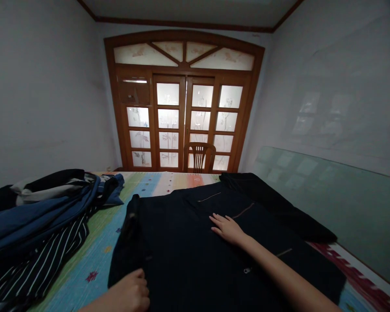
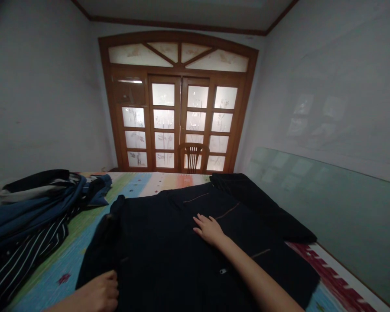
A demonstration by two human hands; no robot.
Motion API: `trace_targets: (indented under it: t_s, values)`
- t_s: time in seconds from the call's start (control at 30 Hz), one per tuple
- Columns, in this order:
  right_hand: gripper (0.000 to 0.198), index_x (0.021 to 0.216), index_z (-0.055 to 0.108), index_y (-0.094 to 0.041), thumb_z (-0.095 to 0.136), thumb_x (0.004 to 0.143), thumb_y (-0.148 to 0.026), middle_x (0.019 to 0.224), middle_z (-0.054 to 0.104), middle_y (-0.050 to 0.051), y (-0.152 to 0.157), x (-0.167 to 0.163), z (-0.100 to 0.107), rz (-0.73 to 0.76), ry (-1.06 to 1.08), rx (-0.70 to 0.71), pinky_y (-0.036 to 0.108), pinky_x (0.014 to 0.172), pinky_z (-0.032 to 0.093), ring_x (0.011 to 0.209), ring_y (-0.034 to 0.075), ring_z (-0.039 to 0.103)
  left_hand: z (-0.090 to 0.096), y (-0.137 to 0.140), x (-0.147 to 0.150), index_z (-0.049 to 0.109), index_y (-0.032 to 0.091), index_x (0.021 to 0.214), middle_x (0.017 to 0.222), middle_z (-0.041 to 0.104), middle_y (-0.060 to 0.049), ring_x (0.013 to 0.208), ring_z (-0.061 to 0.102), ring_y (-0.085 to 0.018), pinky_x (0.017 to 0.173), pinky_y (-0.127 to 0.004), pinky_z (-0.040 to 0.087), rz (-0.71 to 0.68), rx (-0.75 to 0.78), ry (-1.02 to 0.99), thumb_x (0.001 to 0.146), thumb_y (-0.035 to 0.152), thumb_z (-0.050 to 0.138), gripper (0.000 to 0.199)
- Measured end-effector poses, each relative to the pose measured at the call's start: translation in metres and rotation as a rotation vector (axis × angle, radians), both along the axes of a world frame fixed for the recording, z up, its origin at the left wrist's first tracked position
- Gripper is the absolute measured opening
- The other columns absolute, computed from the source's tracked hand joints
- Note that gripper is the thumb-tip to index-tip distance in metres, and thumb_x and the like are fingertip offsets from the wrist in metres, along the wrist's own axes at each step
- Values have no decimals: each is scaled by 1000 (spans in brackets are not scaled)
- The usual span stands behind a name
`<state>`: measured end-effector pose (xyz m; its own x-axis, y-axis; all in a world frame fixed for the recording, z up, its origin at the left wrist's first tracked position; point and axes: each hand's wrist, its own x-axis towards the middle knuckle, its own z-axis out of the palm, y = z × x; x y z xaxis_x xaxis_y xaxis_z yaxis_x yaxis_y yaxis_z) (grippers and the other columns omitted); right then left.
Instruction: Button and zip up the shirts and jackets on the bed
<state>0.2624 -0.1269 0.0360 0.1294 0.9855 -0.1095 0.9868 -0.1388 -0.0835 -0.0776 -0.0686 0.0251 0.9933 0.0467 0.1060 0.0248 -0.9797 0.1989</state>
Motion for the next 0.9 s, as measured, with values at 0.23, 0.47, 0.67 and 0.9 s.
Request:
trace_targets:
  t_s: [0.23,0.47,0.67,0.9]
  values:
    - [48,123,38,-13,34,82,-38,127,36,17,-16,8,3,-85,-97,9,43,90,28,112,29,37,36,56,-30,58,18,67,72,61,-2,73,55,-16,84,-35,33,391,208,188,73,16,44,15]
    - [44,117,46,-11,39,80,-34,119,46,15,-31,12,6,-79,-147,47,39,87,33,107,27,43,37,69,-37,59,19,91,99,58,-8,95,51,-23,87,-40,35,514,258,244,73,25,45,23]
    - [37,108,53,-12,41,79,-32,107,55,13,-38,8,8,-51,-156,104,33,81,38,97,24,49,40,71,-45,57,19,102,105,56,-10,98,51,-26,85,-41,38,658,279,349,61,10,46,43]
    - [28,96,54,-14,46,76,-31,102,51,12,-58,-3,3,-54,-111,193,30,76,40,91,22,49,46,84,-48,47,8,114,118,47,-18,103,49,-25,86,-34,40,767,293,541,59,1,39,56]
